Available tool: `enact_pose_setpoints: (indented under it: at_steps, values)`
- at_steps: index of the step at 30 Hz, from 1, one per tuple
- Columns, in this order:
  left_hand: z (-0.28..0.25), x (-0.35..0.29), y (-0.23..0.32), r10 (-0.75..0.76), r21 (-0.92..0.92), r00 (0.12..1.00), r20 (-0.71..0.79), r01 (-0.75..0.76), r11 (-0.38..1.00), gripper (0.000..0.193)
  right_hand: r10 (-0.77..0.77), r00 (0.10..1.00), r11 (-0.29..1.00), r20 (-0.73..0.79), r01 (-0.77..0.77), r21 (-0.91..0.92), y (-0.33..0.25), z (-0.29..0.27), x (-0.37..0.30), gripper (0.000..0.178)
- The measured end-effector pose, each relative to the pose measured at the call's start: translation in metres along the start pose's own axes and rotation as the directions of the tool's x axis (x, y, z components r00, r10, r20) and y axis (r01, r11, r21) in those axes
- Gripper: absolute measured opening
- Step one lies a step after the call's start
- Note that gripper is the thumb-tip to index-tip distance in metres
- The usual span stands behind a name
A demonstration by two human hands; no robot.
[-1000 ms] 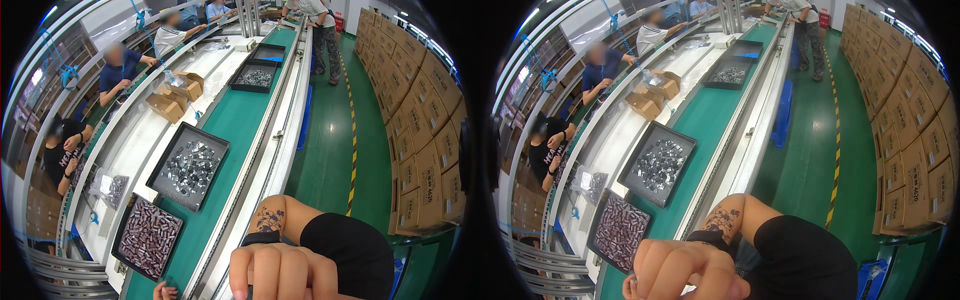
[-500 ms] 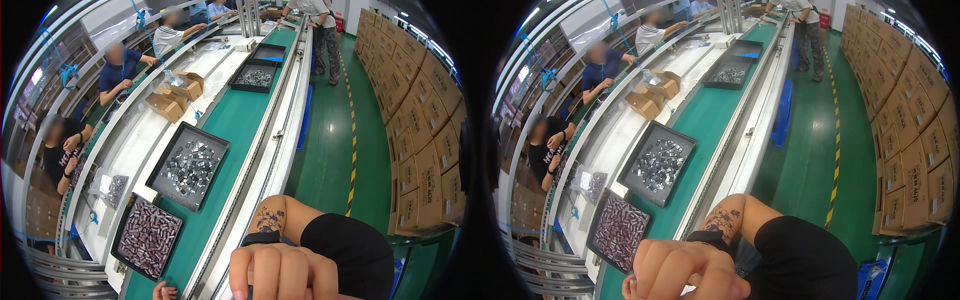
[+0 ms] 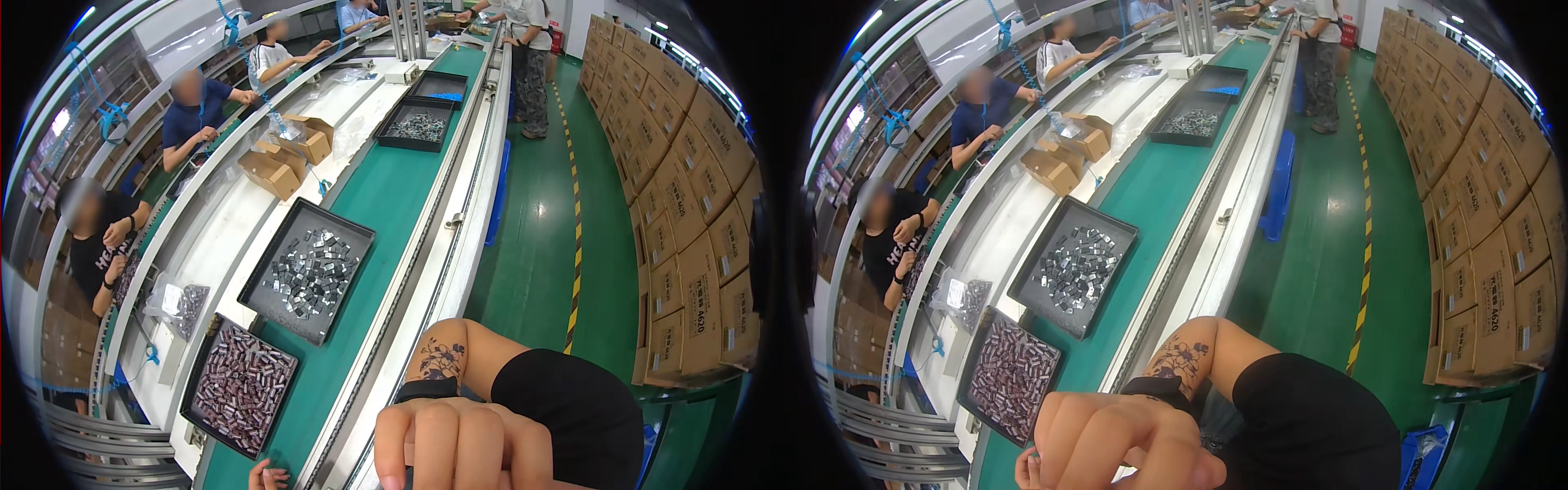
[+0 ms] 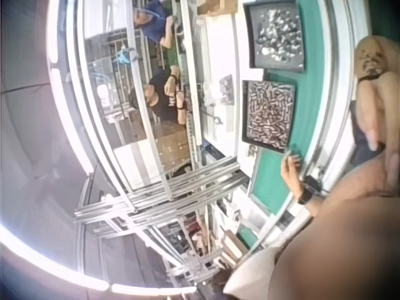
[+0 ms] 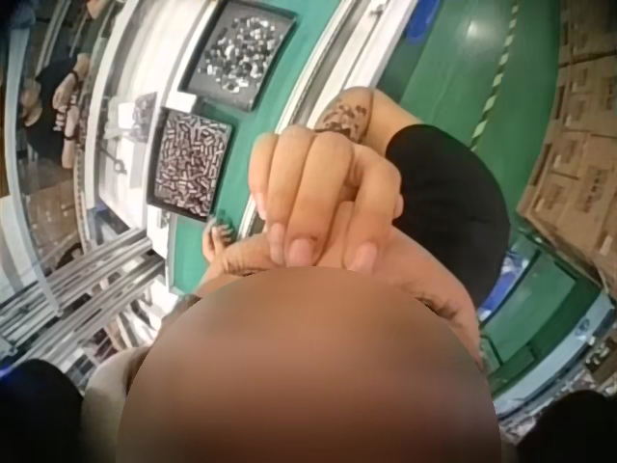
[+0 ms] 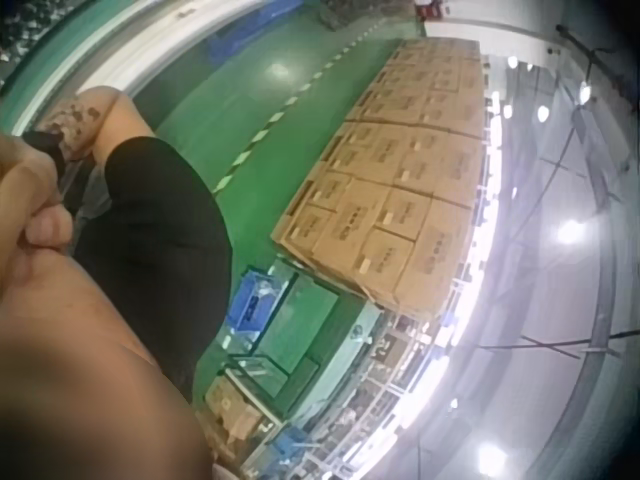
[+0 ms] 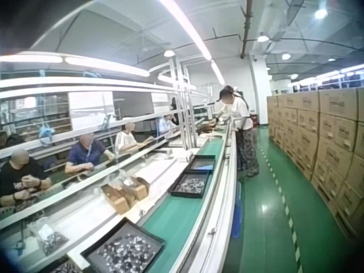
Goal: Manually sort and arrange small electronic components from a bag into component trays on an assembly line.
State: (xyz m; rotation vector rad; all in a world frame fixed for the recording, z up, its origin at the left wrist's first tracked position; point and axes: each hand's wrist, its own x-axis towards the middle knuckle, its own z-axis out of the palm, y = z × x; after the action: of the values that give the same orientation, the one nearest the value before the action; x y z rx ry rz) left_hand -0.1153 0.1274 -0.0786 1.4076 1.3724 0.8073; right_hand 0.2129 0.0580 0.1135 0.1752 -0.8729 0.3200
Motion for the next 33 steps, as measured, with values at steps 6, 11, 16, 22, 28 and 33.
enact_pose_setpoints:
  at_steps: [6, 11, 16, 22, 28, 33]
  values:
    - [0.003, -0.002, 0.005, 0.011, 0.007, 1.000, -0.008, -0.011, 1.000, 0.024, 0.001, 1.000, 1.000, -0.013, -0.001, -0.003, 0.000, 0.003, 0.002, 0.013]
    - [0.005, -0.003, 0.010, 0.000, 0.023, 1.000, -0.013, 0.000, 1.000, 0.024, 0.004, 1.000, 1.000, -0.028, -0.004, 0.003, 0.000, 0.004, 0.002, 0.016]
    - [0.003, -0.003, 0.009, 0.011, 0.035, 1.000, 0.003, -0.012, 0.999, 0.026, 0.000, 1.000, 1.000, -0.023, 0.000, 0.004, 0.002, 0.004, 0.000, 0.019]
    - [0.003, -0.001, 0.007, -0.015, 0.027, 1.000, 0.012, 0.015, 1.000, 0.026, 0.020, 0.999, 0.999, -0.027, -0.019, 0.038, -0.001, 0.005, 0.001, 0.019]
    - [0.001, -0.001, 0.004, 0.000, 0.025, 1.000, 0.015, 0.000, 1.000, 0.026, 0.009, 0.999, 1.000, -0.033, -0.009, 0.003, 0.001, 0.002, -0.004, 0.020]
    - [0.002, -0.002, 0.004, -0.003, 0.004, 1.000, 0.012, 0.003, 1.000, 0.026, -0.002, 0.999, 1.000, -0.042, 0.003, 0.025, 0.002, 0.006, 0.001, 0.020]
